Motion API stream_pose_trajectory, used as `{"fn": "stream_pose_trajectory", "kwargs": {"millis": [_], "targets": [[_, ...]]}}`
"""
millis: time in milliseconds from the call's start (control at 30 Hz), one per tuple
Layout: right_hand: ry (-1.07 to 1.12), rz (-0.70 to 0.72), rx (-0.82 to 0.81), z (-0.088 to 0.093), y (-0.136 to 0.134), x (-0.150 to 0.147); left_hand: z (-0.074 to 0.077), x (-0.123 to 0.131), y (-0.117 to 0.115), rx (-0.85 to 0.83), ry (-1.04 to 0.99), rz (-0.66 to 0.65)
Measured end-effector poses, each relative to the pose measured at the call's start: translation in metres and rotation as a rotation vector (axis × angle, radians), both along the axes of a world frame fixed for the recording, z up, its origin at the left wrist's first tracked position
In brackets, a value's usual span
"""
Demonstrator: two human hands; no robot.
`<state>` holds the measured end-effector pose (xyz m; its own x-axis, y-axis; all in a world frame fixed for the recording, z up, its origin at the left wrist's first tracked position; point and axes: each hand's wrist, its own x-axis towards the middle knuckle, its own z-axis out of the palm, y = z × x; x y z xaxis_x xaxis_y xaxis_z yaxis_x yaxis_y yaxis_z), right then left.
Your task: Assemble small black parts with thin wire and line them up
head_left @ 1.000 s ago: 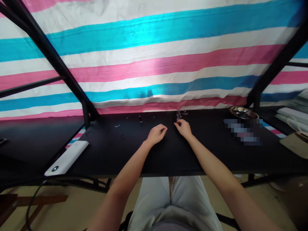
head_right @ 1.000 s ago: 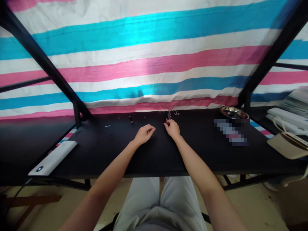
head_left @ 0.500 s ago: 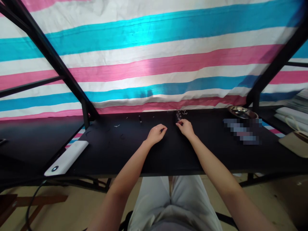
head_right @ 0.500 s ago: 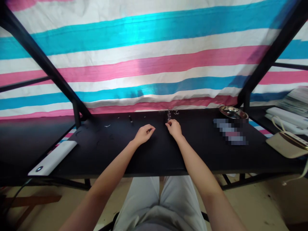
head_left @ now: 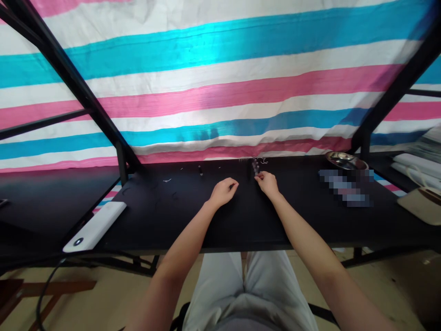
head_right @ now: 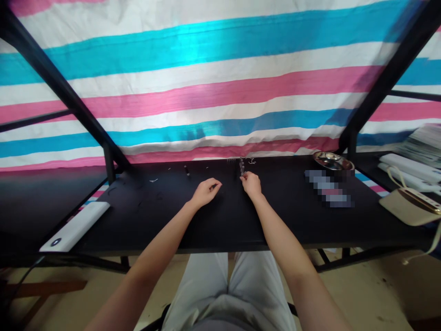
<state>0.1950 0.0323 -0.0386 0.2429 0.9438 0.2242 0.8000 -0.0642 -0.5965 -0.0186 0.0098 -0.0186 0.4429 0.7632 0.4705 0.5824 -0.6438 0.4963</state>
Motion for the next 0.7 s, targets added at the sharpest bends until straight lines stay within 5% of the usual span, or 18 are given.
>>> {"fn": "stream_pose_trajectory", "kwargs": {"millis": [267,567,700], "targets": [[-0.082,-0.053,-0.086,0.004,-0.003,-0.002,-0.002,-0.001,0.003,0.03,-0.082,0.146],[-0.146,-0.074,-0.127,0.006,-0.005,-0.003,0.005,-0.017,0.023,-0.127,-0.923,0.542],[-0.163,-0.04,-0.122,0.008,-0.009,-0.004,0.004,-0.032,0.036,-0.132,-1.018,0.755]]}}
